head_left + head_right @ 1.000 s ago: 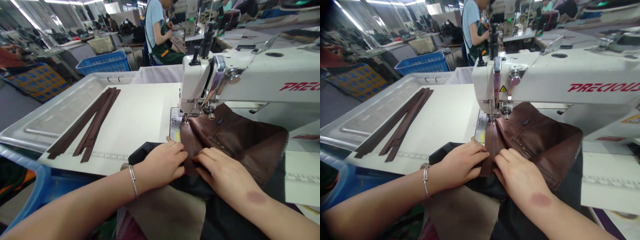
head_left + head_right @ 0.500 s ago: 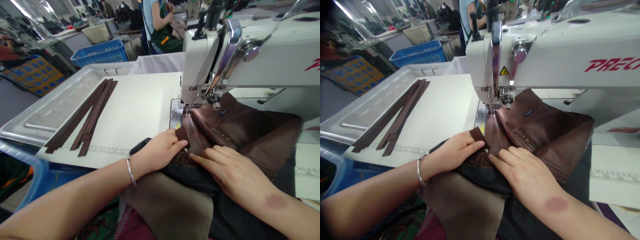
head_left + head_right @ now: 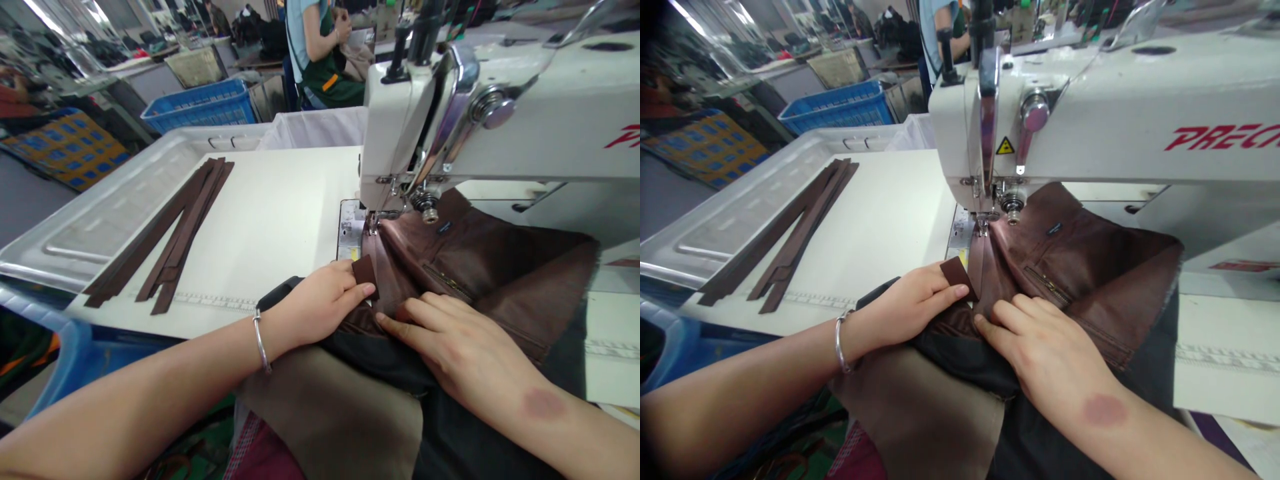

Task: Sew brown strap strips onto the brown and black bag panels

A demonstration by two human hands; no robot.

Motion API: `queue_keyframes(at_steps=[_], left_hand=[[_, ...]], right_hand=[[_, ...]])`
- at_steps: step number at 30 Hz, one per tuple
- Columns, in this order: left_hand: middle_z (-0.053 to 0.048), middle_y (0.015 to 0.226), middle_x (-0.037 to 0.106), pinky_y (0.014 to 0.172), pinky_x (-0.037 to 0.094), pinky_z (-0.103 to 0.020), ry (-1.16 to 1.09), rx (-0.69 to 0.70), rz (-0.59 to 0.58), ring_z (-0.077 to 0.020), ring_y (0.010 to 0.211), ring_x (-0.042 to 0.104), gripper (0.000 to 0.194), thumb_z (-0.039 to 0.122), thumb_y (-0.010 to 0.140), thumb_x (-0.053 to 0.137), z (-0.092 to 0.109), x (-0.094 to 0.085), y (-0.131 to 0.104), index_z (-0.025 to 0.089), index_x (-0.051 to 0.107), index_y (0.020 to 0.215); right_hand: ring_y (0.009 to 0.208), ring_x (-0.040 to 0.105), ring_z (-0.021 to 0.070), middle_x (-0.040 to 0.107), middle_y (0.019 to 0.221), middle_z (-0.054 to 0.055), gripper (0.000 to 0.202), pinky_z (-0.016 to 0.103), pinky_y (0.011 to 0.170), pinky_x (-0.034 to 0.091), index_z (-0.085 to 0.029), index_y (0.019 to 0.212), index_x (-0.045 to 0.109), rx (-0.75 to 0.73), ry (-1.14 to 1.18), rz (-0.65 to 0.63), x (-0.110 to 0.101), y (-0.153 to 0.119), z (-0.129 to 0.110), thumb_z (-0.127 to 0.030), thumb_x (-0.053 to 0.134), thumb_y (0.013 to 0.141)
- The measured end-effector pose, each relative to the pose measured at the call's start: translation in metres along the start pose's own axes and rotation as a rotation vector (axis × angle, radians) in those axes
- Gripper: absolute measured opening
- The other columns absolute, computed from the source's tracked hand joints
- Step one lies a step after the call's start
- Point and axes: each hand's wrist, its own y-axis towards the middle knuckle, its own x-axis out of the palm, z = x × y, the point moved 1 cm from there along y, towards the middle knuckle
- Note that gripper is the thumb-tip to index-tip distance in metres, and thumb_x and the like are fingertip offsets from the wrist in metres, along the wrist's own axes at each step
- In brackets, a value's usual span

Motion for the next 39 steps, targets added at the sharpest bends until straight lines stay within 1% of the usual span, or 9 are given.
queue_keyframes(at_steps=[4, 6, 10, 13, 17, 22, 29, 34, 39], left_hand=[[-0.007, 0.093, 0.062, 0.091, 0.046, -0.034, 0.055, 0.035, 0.004, -0.0183, 0.094, 0.056, 0.039, 0.033, 0.099, 0.037, 0.002, 0.001, -0.001, 0.014, 0.068, 0.085], [-0.008, 0.1, 0.061, 0.094, 0.045, -0.036, 0.111, 0.08, 0.008, -0.0193, 0.098, 0.055, 0.039, 0.032, 0.098, 0.038, 0.004, 0.002, -0.003, 0.013, 0.068, 0.082], [-0.009, 0.115, 0.059, 0.102, 0.041, -0.036, 0.198, 0.257, 0.024, -0.0207, 0.108, 0.053, 0.026, 0.024, 0.093, 0.045, 0.005, 0.007, -0.011, 0.012, 0.067, 0.1], [-0.009, 0.116, 0.061, 0.104, 0.039, -0.035, 0.244, 0.343, 0.038, -0.0206, 0.111, 0.053, 0.026, 0.021, 0.089, 0.048, 0.002, 0.011, -0.014, 0.011, 0.065, 0.106], [-0.008, 0.114, 0.063, 0.102, 0.041, -0.035, 0.249, 0.357, 0.077, -0.0203, 0.109, 0.056, 0.026, 0.022, 0.087, 0.05, -0.002, 0.011, -0.013, 0.012, 0.066, 0.105], [-0.008, 0.114, 0.064, 0.099, 0.044, -0.038, 0.261, 0.34, 0.042, -0.0223, 0.107, 0.057, 0.026, 0.023, 0.086, 0.051, -0.007, 0.007, -0.005, 0.014, 0.066, 0.106], [-0.008, 0.115, 0.064, 0.099, 0.045, -0.037, 0.291, 0.332, 0.034, -0.0225, 0.108, 0.058, 0.025, 0.023, 0.085, 0.052, -0.018, 0.0, 0.011, 0.014, 0.068, 0.102], [-0.007, 0.115, 0.064, 0.098, 0.045, -0.037, 0.304, 0.344, 0.048, -0.0226, 0.107, 0.058, 0.024, 0.024, 0.086, 0.053, -0.026, -0.005, 0.024, 0.014, 0.069, 0.101], [-0.006, 0.116, 0.064, 0.098, 0.046, -0.036, 0.314, 0.344, 0.052, -0.022, 0.106, 0.058, 0.023, 0.023, 0.085, 0.053, -0.033, -0.011, 0.036, 0.014, 0.07, 0.1]], right_hand=[[0.079, 0.048, 0.0199, 0.056, 0.088, 0.004, 0.042, 0.035, 0.069, 0.042, -0.024, 0.123, 0.057, 0.001, -0.004, 0.007, 0.001, -0.001, 0.0, -0.009, 0.047, 0.085], [0.082, 0.05, 0.0205, 0.058, 0.093, 0.004, 0.041, 0.035, 0.071, 0.043, -0.025, 0.123, 0.057, 0.012, 0.008, 0.016, 0.002, -0.002, -0.001, -0.01, 0.048, 0.086], [0.097, 0.052, 0.0206, 0.06, 0.112, 0.004, 0.036, 0.037, 0.082, 0.045, -0.022, 0.117, 0.059, -0.002, 0.04, 0.096, 0.003, -0.002, -0.003, -0.009, 0.041, 0.09], [0.099, 0.054, 0.0182, 0.062, 0.112, 0.002, 0.034, 0.035, 0.087, 0.044, -0.018, 0.112, 0.061, -0.043, 0.044, 0.145, 0.004, 0.0, -0.004, -0.008, 0.036, 0.092], [0.101, 0.054, 0.0167, 0.063, 0.113, 0.001, 0.034, 0.034, 0.088, 0.044, -0.019, 0.114, 0.06, -0.058, 0.077, 0.138, 0.004, 0.003, -0.001, -0.01, 0.036, 0.092], [0.101, 0.055, 0.0178, 0.063, 0.113, 0.001, 0.033, 0.035, 0.088, 0.047, -0.02, 0.114, 0.061, -0.046, 0.093, 0.101, 0.002, 0.008, 0.006, -0.011, 0.04, 0.091], [0.101, 0.056, 0.0183, 0.064, 0.11, 0.002, 0.031, 0.036, 0.088, 0.049, -0.019, 0.108, 0.063, -0.057, 0.066, 0.115, 0.0, 0.022, 0.017, -0.007, 0.041, 0.089], [0.103, 0.056, 0.0205, 0.063, 0.112, 0.004, 0.028, 0.038, 0.09, 0.05, -0.017, 0.109, 0.064, -0.058, 0.038, 0.086, 0.0, 0.031, 0.028, -0.008, 0.049, 0.087], [0.103, 0.057, 0.0211, 0.064, 0.112, 0.004, 0.028, 0.039, 0.089, 0.051, -0.017, 0.109, 0.064, -0.07, 0.013, 0.077, 0.001, 0.043, 0.041, -0.007, 0.049, 0.088]])
